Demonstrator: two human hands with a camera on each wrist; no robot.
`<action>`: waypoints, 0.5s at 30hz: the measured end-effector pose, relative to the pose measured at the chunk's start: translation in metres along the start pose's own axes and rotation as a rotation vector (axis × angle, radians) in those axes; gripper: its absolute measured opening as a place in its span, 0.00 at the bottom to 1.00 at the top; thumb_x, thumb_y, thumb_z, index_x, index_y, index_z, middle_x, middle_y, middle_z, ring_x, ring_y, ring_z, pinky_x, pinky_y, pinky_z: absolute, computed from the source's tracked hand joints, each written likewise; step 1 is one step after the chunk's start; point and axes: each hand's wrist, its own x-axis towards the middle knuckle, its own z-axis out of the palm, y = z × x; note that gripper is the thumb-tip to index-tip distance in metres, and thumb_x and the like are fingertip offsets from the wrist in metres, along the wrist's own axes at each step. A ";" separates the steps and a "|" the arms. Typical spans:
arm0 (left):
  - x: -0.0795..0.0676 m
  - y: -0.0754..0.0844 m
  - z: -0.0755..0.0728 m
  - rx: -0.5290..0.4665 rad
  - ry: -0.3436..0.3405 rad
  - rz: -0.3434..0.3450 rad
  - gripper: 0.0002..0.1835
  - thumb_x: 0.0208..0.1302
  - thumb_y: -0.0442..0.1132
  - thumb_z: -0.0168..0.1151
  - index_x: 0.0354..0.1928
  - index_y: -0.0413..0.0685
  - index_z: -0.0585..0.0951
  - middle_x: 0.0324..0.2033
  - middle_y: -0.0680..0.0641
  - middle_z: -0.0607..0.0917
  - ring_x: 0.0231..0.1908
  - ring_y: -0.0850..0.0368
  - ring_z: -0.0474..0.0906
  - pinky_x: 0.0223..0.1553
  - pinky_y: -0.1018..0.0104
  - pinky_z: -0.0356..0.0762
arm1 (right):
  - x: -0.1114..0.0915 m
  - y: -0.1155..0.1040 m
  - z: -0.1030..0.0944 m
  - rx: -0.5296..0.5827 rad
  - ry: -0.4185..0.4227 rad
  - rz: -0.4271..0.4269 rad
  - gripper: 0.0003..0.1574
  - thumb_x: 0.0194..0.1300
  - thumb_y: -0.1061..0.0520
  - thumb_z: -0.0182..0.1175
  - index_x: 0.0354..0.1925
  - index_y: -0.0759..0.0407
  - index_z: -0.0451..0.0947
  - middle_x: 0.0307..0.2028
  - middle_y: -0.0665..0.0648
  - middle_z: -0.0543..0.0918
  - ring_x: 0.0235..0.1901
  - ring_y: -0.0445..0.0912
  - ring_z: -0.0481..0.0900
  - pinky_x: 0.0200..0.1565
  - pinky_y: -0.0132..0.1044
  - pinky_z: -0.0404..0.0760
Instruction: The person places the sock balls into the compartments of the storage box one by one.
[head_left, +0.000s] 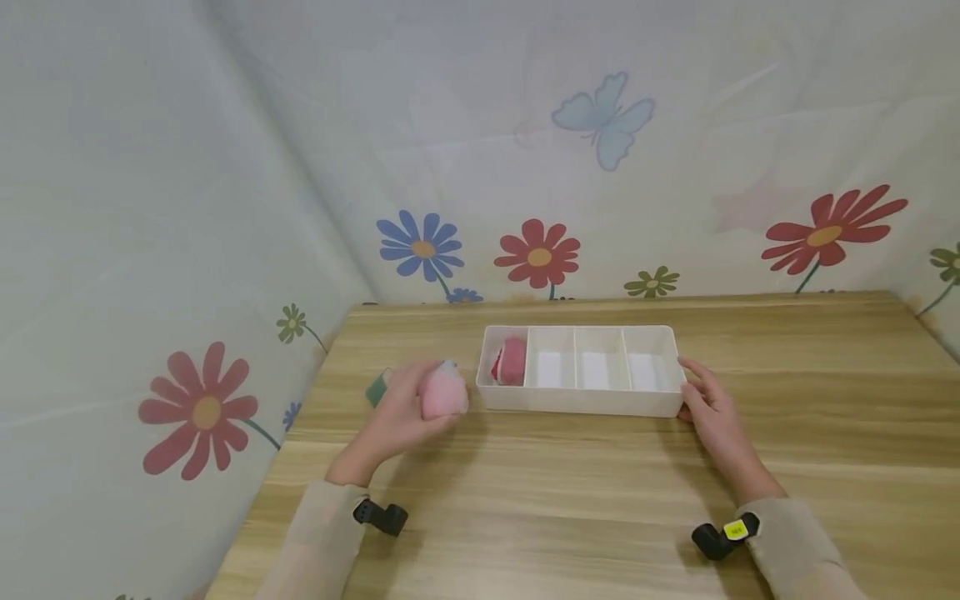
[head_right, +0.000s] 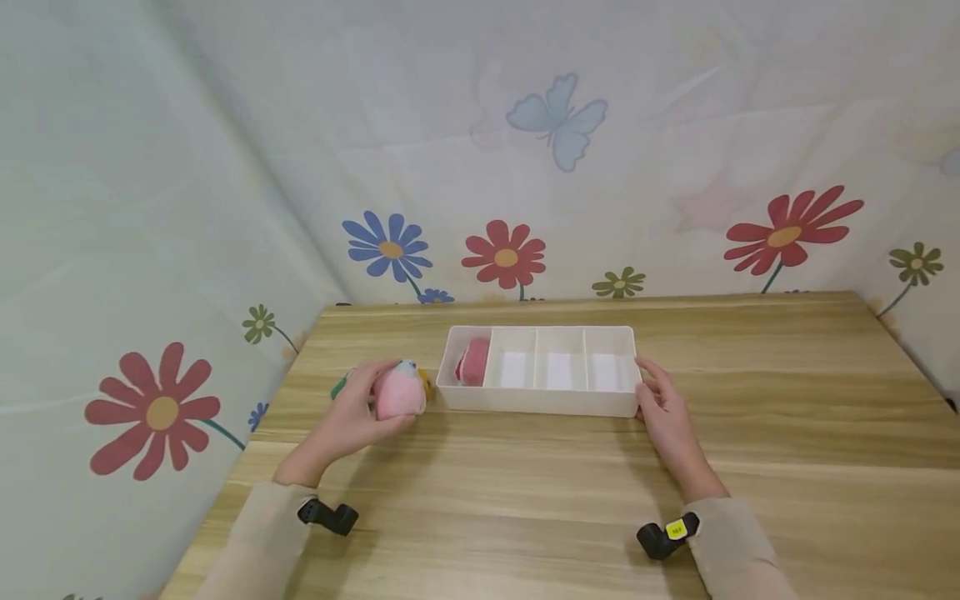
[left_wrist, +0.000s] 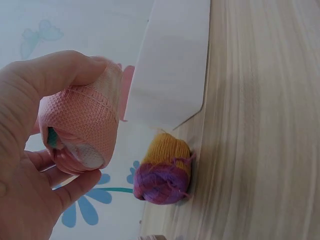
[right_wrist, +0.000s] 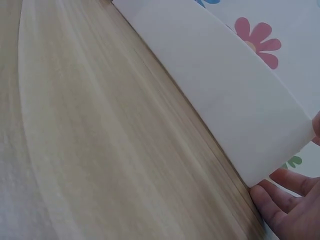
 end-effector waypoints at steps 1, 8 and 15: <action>0.001 0.001 0.000 -0.003 -0.002 -0.002 0.40 0.43 0.45 0.75 0.61 0.49 0.67 0.52 0.49 0.72 0.49 0.55 0.68 0.44 0.56 0.74 | 0.001 0.000 0.001 -0.008 0.000 0.001 0.29 0.73 0.52 0.40 0.69 0.56 0.54 0.53 0.71 0.70 0.39 0.39 0.72 0.38 0.27 0.76; 0.011 0.011 0.002 -0.019 -0.025 -0.003 0.40 0.45 0.47 0.74 0.62 0.49 0.67 0.52 0.49 0.71 0.49 0.55 0.69 0.45 0.54 0.74 | 0.001 0.000 -0.001 0.018 -0.028 0.006 0.30 0.73 0.52 0.40 0.70 0.56 0.52 0.54 0.72 0.69 0.39 0.35 0.72 0.39 0.26 0.76; 0.024 0.020 0.003 -0.015 -0.044 0.006 0.41 0.45 0.48 0.74 0.62 0.56 0.66 0.54 0.52 0.70 0.50 0.55 0.67 0.43 0.52 0.75 | 0.000 0.002 -0.002 0.044 -0.043 -0.003 0.31 0.73 0.51 0.41 0.70 0.56 0.51 0.55 0.72 0.67 0.39 0.32 0.72 0.39 0.26 0.76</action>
